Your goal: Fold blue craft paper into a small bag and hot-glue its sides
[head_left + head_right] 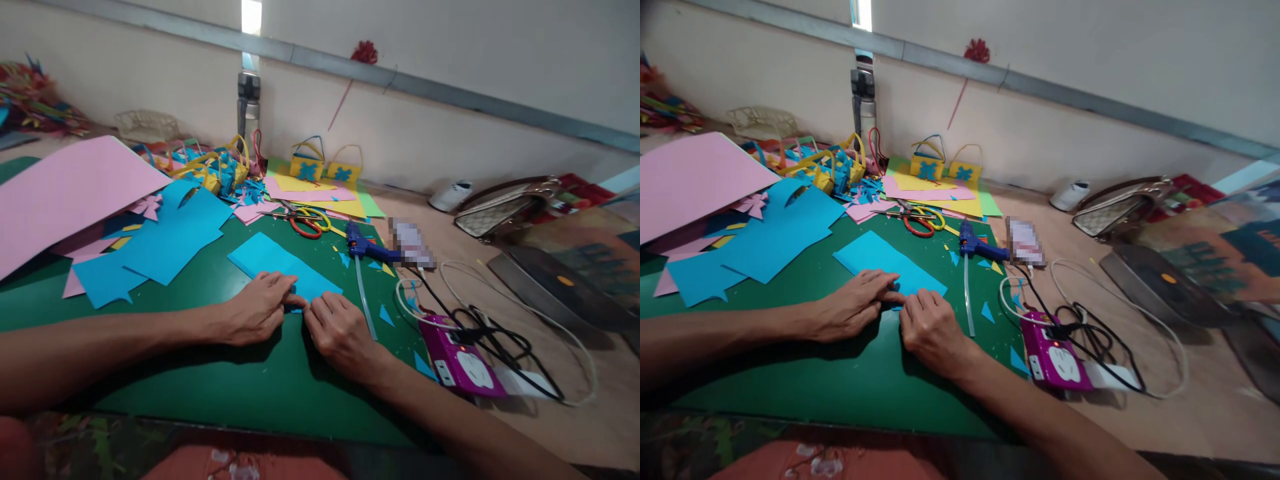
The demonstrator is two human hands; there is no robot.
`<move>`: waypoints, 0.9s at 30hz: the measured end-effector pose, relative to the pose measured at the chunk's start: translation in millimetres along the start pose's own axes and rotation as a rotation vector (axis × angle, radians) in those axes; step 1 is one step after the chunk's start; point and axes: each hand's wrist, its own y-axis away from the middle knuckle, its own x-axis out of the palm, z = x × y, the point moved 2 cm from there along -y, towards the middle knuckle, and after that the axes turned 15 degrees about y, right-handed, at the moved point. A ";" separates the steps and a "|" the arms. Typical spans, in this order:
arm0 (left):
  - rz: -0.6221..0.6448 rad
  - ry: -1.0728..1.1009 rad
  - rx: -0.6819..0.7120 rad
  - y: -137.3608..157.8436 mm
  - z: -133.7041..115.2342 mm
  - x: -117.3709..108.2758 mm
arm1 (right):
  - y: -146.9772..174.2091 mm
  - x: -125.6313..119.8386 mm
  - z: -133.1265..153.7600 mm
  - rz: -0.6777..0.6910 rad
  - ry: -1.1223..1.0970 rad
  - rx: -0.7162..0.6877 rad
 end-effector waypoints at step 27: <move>0.007 0.051 0.021 -3.2 0.3 -1.9 | 3.1 2.5 -5.3 0.029 -0.200 0.213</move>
